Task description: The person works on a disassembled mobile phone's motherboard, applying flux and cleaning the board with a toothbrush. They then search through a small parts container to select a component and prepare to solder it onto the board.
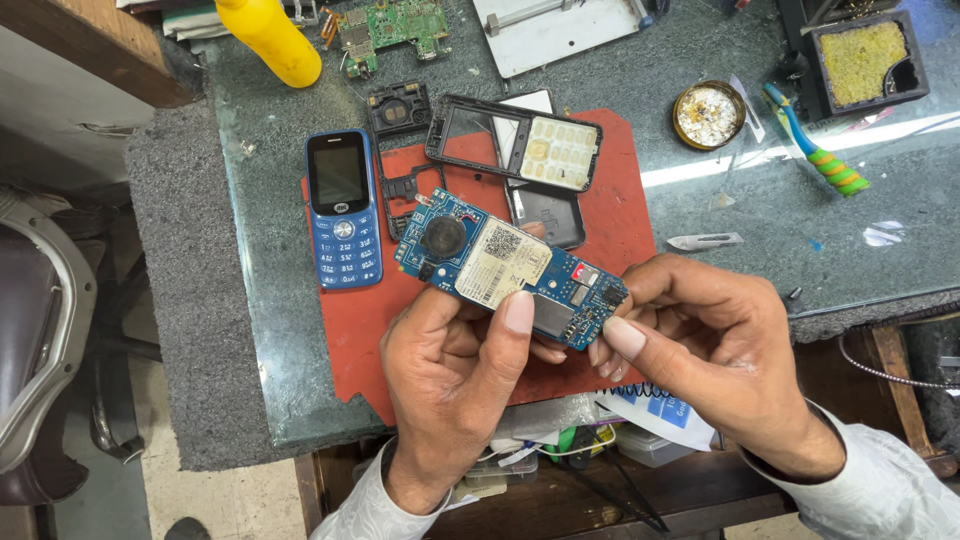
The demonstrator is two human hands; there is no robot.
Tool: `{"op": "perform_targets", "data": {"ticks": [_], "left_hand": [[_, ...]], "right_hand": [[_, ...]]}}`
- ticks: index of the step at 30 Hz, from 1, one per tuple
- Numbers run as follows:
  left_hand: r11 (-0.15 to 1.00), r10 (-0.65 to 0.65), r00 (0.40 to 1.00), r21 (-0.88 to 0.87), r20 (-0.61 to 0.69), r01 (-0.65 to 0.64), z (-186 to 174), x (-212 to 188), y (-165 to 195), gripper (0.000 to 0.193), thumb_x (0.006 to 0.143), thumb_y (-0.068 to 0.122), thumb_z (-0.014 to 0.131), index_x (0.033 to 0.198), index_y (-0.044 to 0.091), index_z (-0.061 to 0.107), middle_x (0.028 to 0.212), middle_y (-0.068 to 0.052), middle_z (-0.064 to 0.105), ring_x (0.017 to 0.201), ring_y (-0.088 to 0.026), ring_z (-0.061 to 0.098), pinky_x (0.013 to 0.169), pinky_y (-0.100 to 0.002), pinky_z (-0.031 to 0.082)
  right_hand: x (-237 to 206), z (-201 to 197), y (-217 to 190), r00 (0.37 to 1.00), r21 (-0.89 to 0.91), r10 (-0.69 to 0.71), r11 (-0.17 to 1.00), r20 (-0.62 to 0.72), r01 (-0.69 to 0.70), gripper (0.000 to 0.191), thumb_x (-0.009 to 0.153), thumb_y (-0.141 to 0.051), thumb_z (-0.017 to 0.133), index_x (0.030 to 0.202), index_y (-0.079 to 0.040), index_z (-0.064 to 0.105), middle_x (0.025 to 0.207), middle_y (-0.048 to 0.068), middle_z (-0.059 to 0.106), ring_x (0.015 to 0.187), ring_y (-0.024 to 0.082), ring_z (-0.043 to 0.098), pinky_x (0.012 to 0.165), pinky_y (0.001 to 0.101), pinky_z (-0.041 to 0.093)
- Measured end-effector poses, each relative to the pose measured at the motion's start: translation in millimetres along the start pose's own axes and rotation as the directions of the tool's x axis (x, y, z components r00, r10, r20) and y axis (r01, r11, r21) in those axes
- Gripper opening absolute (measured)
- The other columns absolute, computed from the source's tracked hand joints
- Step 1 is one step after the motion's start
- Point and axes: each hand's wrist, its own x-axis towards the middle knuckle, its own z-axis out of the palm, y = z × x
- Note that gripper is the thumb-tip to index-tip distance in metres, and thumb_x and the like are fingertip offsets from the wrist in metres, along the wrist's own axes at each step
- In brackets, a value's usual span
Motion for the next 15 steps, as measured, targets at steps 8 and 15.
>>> {"op": "perform_targets", "data": {"ticks": [8,15], "left_hand": [[1.000,-0.011,1.000,-0.006,-0.006,0.011,2.1,1.2,0.4,0.033,0.106,0.008,0.059,0.132,-0.011,0.058,0.116,-0.020,0.072,0.094,-0.016,0.074,0.074,-0.028,0.066],[1.000,0.000,1.000,0.005,-0.002,0.000,1.6,1.1,-0.7,0.031,0.106,0.008,0.059,0.130,-0.012,0.059,0.120,-0.021,0.072,0.094,-0.017,0.075,0.074,-0.029,0.067]], "right_hand": [[-0.5,-0.7,1.6,1.000,0.022,-0.008,1.000,0.010,0.007,0.010,0.094,-0.001,0.065,0.100,0.007,0.068,0.086,0.012,0.075,0.076,0.012,0.072,0.067,0.0255,0.058],[-1.0,-1.2,2.8,1.000,0.017,-0.006,1.000,0.004,0.006,0.011,0.094,-0.001,0.065,0.100,0.007,0.068,0.086,0.013,0.075,0.075,0.012,0.072,0.066,0.0255,0.058]]}}
